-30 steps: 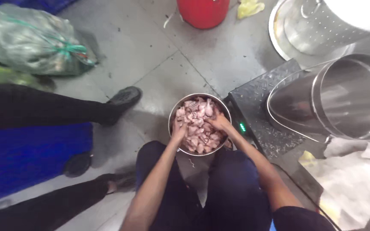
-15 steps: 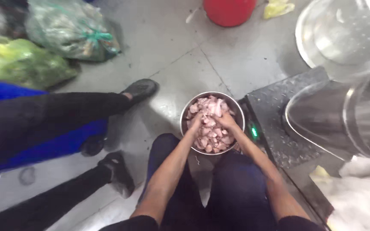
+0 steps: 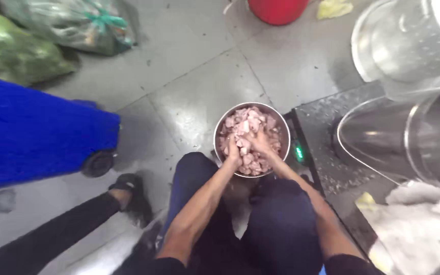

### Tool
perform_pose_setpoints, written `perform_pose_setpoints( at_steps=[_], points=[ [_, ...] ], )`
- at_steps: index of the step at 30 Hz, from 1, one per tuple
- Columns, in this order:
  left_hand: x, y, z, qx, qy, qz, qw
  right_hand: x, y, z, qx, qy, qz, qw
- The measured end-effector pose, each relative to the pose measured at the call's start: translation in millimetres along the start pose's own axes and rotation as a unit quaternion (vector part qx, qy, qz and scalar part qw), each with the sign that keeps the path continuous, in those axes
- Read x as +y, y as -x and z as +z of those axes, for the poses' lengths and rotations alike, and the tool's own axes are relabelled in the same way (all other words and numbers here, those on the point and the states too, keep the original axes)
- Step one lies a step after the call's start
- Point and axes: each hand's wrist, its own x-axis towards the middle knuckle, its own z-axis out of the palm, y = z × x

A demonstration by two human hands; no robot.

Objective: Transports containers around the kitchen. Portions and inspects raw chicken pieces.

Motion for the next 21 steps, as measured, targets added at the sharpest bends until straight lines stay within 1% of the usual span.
perform_pose_setpoints(
  at_steps=[2,5,8,9,11,13,15,18,21],
  points=[
    [0.9,3.3,-0.6,-0.005,0.007,0.054,0.999,-2.9,4.2,9.3,0.009,-0.059,-0.046,0.997],
    [0.2,12.7,2.8,-0.019,0.031,0.136,0.99,-7.1,19.5,16.3,0.043,-0.1,-0.134,0.985],
    [14.3,28.6,14.4,-0.063,0.063,0.182,0.979,-5.0,21.5,23.7,0.064,-0.164,-0.254,0.951],
    [17.6,32.6,16.6,-0.08,0.067,0.191,0.976,-5.7,22.2,24.2,0.067,-0.175,-0.276,0.943],
    [20.7,37.0,17.6,-0.104,0.064,0.199,0.972,-5.6,24.4,23.5,0.071,-0.187,-0.292,0.935],
    [20.4,40.2,17.5,-0.099,0.062,0.195,0.974,-6.3,33.4,25.4,0.085,-0.214,-0.268,0.936],
    [25.2,43.8,21.5,-0.12,0.065,0.198,0.971,-13.2,41.8,22.2,0.108,-0.226,-0.261,0.932],
    [33.2,58.2,29.0,-0.149,0.079,0.211,0.963,-27.3,57.3,12.7,0.133,-0.24,-0.295,0.915],
    [35.2,63.7,33.0,-0.152,0.084,0.235,0.956,-29.7,56.5,5.4,0.109,-0.233,-0.327,0.909]
  ],
)
